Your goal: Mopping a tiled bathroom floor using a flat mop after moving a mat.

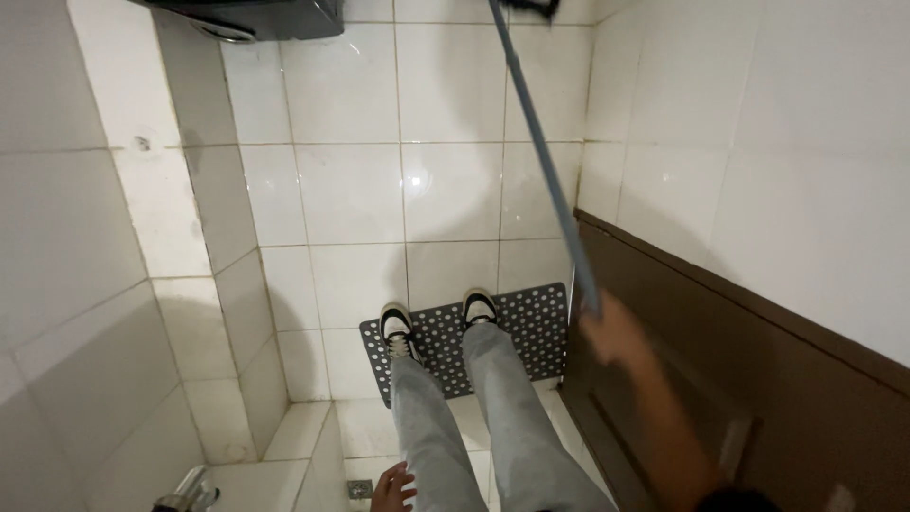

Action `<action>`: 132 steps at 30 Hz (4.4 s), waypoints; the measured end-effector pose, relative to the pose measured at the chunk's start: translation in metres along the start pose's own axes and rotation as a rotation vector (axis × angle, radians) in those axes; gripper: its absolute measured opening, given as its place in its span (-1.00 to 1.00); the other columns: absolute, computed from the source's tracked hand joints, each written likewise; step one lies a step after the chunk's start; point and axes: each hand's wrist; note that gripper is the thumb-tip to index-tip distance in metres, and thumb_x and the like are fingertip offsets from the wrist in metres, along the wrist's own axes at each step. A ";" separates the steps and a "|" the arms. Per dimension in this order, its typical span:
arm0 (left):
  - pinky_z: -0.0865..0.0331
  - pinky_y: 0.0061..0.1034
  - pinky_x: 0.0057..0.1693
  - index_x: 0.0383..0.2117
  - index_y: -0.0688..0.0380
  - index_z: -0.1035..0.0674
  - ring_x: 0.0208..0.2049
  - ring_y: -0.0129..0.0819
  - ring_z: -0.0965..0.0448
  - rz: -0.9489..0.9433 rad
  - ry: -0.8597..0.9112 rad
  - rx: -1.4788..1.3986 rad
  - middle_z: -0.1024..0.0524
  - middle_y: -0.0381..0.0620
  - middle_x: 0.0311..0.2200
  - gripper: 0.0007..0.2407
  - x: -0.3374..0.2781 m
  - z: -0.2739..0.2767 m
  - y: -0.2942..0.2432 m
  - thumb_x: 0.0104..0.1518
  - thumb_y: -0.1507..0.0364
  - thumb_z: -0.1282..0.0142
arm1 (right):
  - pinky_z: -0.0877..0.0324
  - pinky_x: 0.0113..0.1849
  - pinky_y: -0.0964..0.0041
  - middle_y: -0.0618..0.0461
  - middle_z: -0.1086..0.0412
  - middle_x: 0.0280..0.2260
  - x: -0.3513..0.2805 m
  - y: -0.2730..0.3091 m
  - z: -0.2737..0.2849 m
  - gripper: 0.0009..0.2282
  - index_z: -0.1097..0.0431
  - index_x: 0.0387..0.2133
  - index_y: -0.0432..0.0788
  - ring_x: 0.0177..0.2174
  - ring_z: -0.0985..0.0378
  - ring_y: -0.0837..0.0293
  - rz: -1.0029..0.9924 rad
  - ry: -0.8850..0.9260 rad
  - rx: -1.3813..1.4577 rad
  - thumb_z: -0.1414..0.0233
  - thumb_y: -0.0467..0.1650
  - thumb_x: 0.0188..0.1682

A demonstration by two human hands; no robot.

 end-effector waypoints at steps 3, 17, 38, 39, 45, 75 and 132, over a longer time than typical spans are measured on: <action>-0.44 -0.32 -0.27 0.15 -0.07 -0.52 -0.28 -0.19 -0.62 0.006 0.012 0.023 -0.62 -0.04 -0.16 -0.59 0.002 0.001 0.002 0.23 0.12 -0.05 | -0.43 -0.33 0.04 -0.12 -0.45 -0.44 0.024 0.075 0.046 -0.86 -0.37 -0.25 -0.18 -0.44 -0.53 -0.05 0.185 -0.065 -0.190 -0.04 -0.38 -0.02; -0.48 -0.39 -0.09 0.14 -0.05 -0.54 -0.24 -0.34 -0.63 -0.039 -0.048 0.098 -0.63 -0.10 -0.14 -0.60 -0.051 -0.026 -0.030 0.29 0.09 0.07 | -0.53 -0.42 -0.02 -0.37 -0.48 -0.37 0.071 0.184 0.126 -0.62 -0.20 0.13 -0.33 -0.50 -0.59 -0.15 0.067 -0.079 -0.595 0.04 -0.47 0.03; -0.50 -0.61 -0.05 0.00 0.24 -0.58 -0.17 -0.44 -0.59 -0.686 0.265 -0.288 -0.59 -0.13 -0.20 -0.72 -0.168 -0.097 -0.204 0.28 0.34 0.00 | -0.33 -0.56 0.25 0.04 -0.41 -0.56 0.080 0.197 -0.010 -0.65 -0.46 -0.16 -0.26 -0.62 -0.39 0.23 0.042 -0.273 0.228 -0.12 -0.19 0.05; -0.45 -0.57 -0.11 0.02 0.21 -0.58 -0.23 -0.42 -0.56 -0.757 0.244 -0.223 -0.59 -0.13 -0.23 -0.72 -0.188 -0.112 -0.237 0.30 0.34 0.00 | -0.38 -0.56 0.31 0.07 -0.39 -0.53 0.098 0.200 -0.014 -0.69 -0.41 -0.12 -0.26 -0.62 -0.38 0.29 0.044 -0.165 0.356 -0.11 -0.24 0.08; -0.42 -0.47 0.07 0.21 0.19 -0.41 -0.01 -0.34 -0.52 -1.049 0.355 -0.304 -0.50 -0.02 0.06 -0.63 -0.241 -0.205 -0.400 0.36 0.28 0.05 | -0.30 -0.68 0.30 0.09 -0.35 -0.56 0.129 0.287 0.024 -0.83 -0.32 -0.25 -0.20 -0.75 -0.30 0.26 0.145 0.115 0.553 0.00 -0.31 0.10; -0.40 -0.40 0.17 0.43 0.05 -0.06 0.07 -0.07 -0.63 -1.242 0.191 0.361 -0.56 0.14 0.09 -0.29 -0.365 -0.307 -0.565 0.21 -0.08 0.20 | -0.21 -0.63 0.26 -0.07 -0.36 -0.51 0.207 0.255 0.064 -0.81 -0.22 -0.38 -0.20 -0.68 -0.27 0.22 0.250 0.079 1.591 -0.06 -0.34 0.08; -0.37 -0.46 -0.53 -0.38 0.20 -0.49 -0.69 -0.40 -0.47 -0.879 0.177 0.479 -0.44 -0.13 -0.68 -0.70 -0.161 -0.226 -0.223 0.36 0.20 0.05 | -0.26 -0.72 0.29 0.12 -0.21 -0.72 -0.282 0.017 -0.174 -0.42 -0.05 0.31 0.02 -0.80 -0.27 0.26 -0.226 0.241 1.028 0.05 -0.54 -0.04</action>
Point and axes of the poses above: each hand's wrist, its own x-axis towards the middle knuckle, its own z-axis out of the back of the hand, y = z × x
